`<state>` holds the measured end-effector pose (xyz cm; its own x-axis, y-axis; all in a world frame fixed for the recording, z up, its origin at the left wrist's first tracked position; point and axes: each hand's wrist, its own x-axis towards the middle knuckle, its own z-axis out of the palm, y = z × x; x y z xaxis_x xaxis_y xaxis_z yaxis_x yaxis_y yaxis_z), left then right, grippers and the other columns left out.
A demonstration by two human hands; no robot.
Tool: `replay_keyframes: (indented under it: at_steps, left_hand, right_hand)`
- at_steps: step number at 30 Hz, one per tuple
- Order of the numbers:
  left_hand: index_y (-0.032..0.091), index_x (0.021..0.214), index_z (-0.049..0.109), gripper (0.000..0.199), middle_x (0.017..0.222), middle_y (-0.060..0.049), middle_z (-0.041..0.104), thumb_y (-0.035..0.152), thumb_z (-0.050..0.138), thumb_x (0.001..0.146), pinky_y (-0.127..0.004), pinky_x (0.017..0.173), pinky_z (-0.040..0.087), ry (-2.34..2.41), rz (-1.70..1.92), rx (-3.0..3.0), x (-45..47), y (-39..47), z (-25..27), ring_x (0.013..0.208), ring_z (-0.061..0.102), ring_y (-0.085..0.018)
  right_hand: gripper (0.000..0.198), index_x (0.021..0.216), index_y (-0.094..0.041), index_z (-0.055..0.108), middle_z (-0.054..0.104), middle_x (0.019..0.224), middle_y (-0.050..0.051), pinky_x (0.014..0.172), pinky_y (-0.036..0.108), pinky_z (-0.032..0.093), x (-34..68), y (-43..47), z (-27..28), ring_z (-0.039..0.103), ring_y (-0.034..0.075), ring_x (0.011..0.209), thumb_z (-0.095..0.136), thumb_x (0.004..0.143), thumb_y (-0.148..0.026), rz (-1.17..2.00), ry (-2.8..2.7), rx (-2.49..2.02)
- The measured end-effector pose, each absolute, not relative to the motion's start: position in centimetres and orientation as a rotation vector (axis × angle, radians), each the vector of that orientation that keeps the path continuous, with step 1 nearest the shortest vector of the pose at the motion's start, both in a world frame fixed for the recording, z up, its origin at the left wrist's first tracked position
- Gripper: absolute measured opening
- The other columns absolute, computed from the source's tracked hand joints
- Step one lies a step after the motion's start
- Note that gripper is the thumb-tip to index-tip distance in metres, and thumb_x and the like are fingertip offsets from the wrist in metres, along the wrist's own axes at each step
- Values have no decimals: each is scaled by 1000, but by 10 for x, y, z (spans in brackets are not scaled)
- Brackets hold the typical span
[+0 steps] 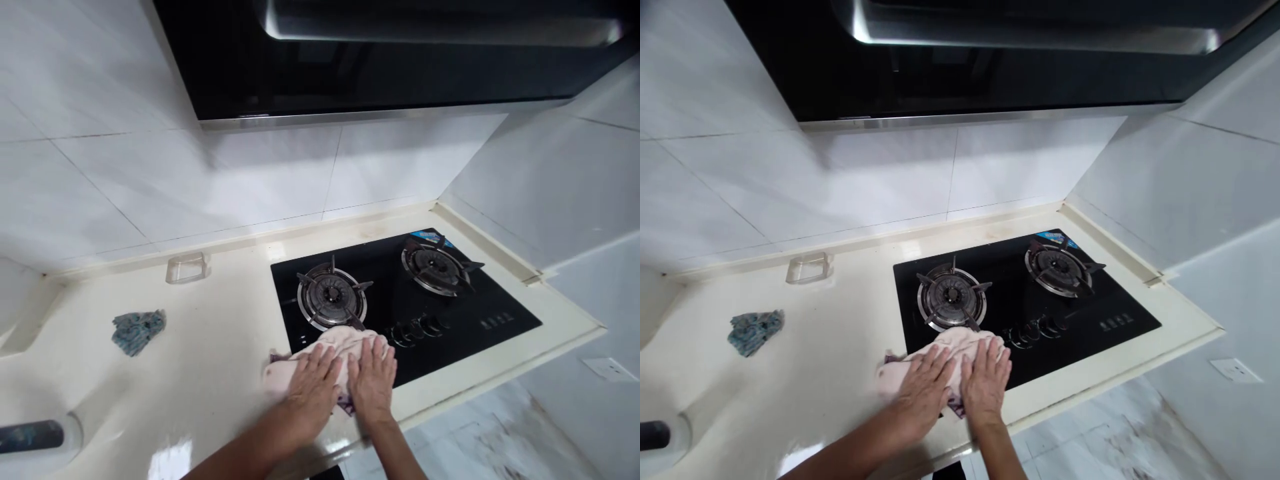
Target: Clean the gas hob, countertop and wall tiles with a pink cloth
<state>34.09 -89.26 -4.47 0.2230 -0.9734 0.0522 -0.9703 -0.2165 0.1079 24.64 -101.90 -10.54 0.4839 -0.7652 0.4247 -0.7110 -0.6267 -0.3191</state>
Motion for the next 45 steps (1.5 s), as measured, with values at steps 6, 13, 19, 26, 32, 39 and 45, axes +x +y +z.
replay_keyframes:
  at_steps: [6, 13, 19, 26, 32, 39, 45]
  left_hand:
    - [25, 149, 44, 48, 159, -4, 39, 32, 38, 102, -52, 113, 35, -1978, -141, 2298, 342, -920, -45, 147, 31, -29]
    - [31, 142, 52, 45, 153, 0, 47, 26, 44, 98, -48, 110, 38, -1674, 153, 2478, 381, -808, -73, 141, 42, -26]
    - [27, 138, 57, 45, 153, -2, 47, 21, 43, 95, -47, 106, 41, -1334, 327, 2718, 434, -800, -59, 140, 44, -27]
    - [23, 147, 47, 49, 158, -4, 39, 25, 33, 101, -51, 114, 32, -1055, 312, 2779, 510, -872, -40, 146, 34, -29]
    - [22, 150, 42, 51, 160, -8, 36, 26, 37, 99, -55, 115, 30, -1083, 199, 2779, 568, -922, -18, 147, 31, -32]
    - [18, 153, 37, 53, 161, -10, 33, 29, 34, 101, -56, 114, 31, -1169, 161, 2796, 581, -927, -10, 147, 31, -32]
    - [15, 148, 46, 51, 155, -12, 44, 26, 40, 98, -49, 110, 34, -1431, 576, 2640, 526, -857, -38, 142, 40, -32]
  right_hand:
    - [57, 138, 5, 47, 34, 153, 32, 116, 61, 25, 238, -1045, -113, 10, 38, 152, 32, 95, -30, -839, 1184, -2693]
    - [61, 147, -10, 43, 18, 164, 21, 119, 59, 23, 285, -946, -106, 6, 38, 153, 42, 96, -43, -683, 752, -2789]
    - [66, 153, -15, 36, 18, 165, 18, 120, 57, 20, 384, -947, -78, 7, 36, 153, 40, 98, -51, -475, 549, -2761]
    - [62, 152, -6, 35, 17, 163, 23, 122, 54, 10, 491, -1006, -35, 7, 35, 153, 36, 100, -40, -339, 516, -2728]
    - [67, 152, 0, 30, 14, 161, 31, 117, 62, 4, 551, -1036, -13, 7, 41, 152, 34, 98, -39, -292, 917, -2526]
    - [68, 152, -14, 37, 11, 164, 25, 116, 65, -1, 560, -1042, -7, 0, 43, 152, 45, 94, -48, -306, 1013, -2434]
    - [44, 141, -22, 52, 16, 165, 17, 121, 59, 9, 485, -993, -20, 1, 35, 154, 43, 98, -29, -405, 604, -2531]
